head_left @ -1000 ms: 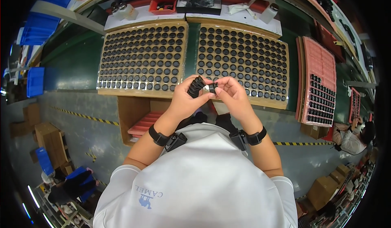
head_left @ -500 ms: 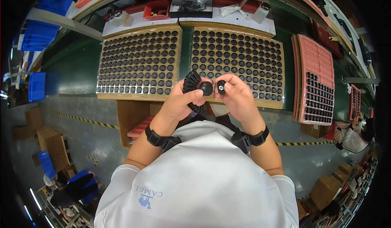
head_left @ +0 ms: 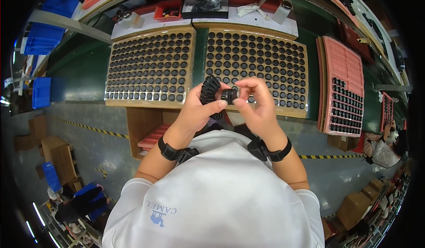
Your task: The person picks up a black component from a tray, joins it with a flexible arm, and presses them together by hand before placing the assembly back into the tray.
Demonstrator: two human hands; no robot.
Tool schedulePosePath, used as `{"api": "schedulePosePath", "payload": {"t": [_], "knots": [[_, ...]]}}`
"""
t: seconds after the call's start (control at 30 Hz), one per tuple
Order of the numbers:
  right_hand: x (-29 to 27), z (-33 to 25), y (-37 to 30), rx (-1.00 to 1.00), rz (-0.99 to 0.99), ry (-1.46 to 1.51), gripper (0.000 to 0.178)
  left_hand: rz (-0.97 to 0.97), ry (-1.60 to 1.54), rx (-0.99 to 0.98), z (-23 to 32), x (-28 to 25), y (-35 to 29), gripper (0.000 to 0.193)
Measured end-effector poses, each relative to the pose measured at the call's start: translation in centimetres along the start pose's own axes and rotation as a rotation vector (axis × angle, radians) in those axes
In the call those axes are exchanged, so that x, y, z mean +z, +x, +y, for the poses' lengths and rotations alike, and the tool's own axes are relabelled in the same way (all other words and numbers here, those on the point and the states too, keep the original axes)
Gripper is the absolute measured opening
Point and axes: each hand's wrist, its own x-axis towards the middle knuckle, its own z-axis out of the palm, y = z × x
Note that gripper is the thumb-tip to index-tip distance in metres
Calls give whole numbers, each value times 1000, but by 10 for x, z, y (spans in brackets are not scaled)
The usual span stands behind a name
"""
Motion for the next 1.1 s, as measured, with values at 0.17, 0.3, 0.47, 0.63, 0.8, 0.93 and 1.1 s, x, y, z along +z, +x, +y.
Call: {"api": "schedulePosePath", "payload": {"t": [0.17, 0.3, 0.47, 0.63, 0.8, 0.93, 1.1], "knots": [[8, -1, 0, 109, 25, 183, 15, 26, 11, 46, 1, 2, -1, 35], [6, 8, -2, 79, -11, 72, 14, 34, 237, 102, 1, 3, -3, 35], [10, 7, -2, 176, 54, 370, 12, 46, 177, 86, 0, 3, -2, 33], [12, 13, -1, 129, 28, 179, 11, 62, 218, 78, 4, 4, -3, 30], [12, 13, 0, 128, 8, 180, 11, 62, 211, 80, 1, -3, -3, 29], [16, 14, 1, 212, 4, 321, 13, 50, 265, 97, 3, -4, -3, 30], [13, 15, 4, 268, -14, 384, 14, 60, 130, 0, 4, -13, -4, 31]]}}
